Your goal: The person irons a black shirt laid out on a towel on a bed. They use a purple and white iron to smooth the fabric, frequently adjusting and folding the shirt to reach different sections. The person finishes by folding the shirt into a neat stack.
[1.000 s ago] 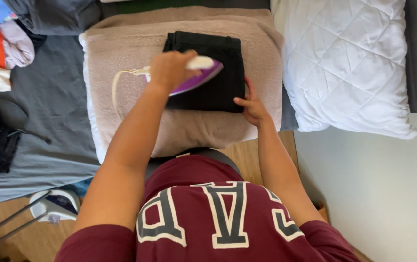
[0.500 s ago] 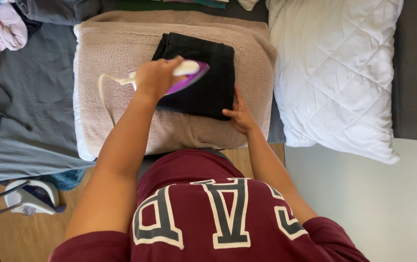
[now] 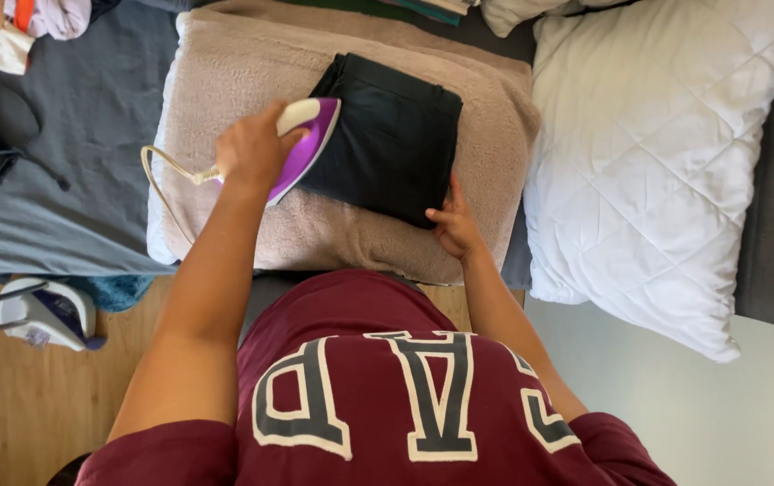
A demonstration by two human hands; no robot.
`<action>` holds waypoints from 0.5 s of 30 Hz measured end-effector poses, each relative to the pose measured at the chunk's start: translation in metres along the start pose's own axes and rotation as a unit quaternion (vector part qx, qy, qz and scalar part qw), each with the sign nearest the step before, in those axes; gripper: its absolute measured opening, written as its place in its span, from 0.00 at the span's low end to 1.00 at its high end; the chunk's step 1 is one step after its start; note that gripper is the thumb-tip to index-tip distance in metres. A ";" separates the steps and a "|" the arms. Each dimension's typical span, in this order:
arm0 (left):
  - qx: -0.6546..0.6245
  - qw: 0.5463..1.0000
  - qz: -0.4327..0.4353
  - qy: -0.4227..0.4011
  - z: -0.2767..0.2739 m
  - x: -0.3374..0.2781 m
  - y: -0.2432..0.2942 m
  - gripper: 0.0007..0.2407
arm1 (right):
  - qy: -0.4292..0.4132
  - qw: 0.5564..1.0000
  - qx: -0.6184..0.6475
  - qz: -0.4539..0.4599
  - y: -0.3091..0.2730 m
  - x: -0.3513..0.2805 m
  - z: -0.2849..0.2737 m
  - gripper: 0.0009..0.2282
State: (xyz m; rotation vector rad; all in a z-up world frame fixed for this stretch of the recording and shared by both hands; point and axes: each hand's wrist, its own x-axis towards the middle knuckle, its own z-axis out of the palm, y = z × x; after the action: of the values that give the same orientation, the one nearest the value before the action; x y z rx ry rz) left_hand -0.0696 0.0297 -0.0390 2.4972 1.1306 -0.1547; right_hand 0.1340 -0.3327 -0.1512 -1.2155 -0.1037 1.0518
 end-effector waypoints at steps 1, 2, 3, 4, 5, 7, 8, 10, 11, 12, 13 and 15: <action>-0.006 1.000 -0.019 0.008 -0.002 0.002 -0.005 0.18 | 0.026 1.000 -0.005 0.013 0.004 0.006 -0.008 0.47; -0.006 1.000 -0.022 0.006 -0.012 -0.006 0.000 0.18 | 0.025 1.000 -0.005 0.016 -0.019 0.002 0.017 0.47; -0.041 0.997 -0.026 0.064 -0.022 -0.012 0.007 0.19 | 0.079 0.995 -0.026 0.046 -0.044 0.000 0.042 0.40; -0.075 0.989 -0.029 0.121 -0.032 -0.018 0.013 0.20 | 0.134 0.987 -0.046 0.075 -0.068 -0.003 0.066 0.37; -0.076 0.990 -0.031 0.115 -0.034 -0.025 0.019 0.20 | 0.137 0.986 -0.047 0.080 -0.078 0.002 0.078 0.37; -0.029 0.970 0.100 0.221 -0.035 -0.041 0.031 0.18 | 0.222 0.942 -0.241 0.067 -0.095 0.009 0.100 0.44; -0.032 0.972 0.098 0.213 -0.027 -0.045 0.037 0.18 | 0.226 0.940 -0.243 0.075 -0.090 0.010 0.099 0.44; 0.018 0.986 0.088 0.143 -0.014 -0.049 0.048 0.18 | 0.268 0.905 -0.330 0.016 -0.081 0.020 0.100 0.28; 0.018 0.986 0.086 0.140 0.004 -0.047 0.042 0.18 | 0.267 0.905 -0.331 0.019 -0.067 0.028 0.087 0.28; 0.036 0.988 0.062 0.134 0.021 -0.045 0.035 0.18 | 0.275 0.897 -0.346 -0.013 -0.052 0.035 0.073 0.24; 0.056 0.989 0.038 0.132 0.036 -0.039 0.029 0.19 | 0.281 0.889 -0.359 -0.049 -0.040 0.046 0.061 0.20; 0.054 0.990 0.022 0.126 0.034 -0.036 0.016 0.19 | 0.282 0.887 -0.363 -0.042 -0.040 0.043 0.071 0.20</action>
State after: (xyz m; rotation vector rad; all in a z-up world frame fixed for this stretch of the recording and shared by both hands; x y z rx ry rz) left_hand -0.0795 -0.0190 -0.0562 2.6933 1.1905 0.1176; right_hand 0.1403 -0.2503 -0.1100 -2.1385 -0.0967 0.5399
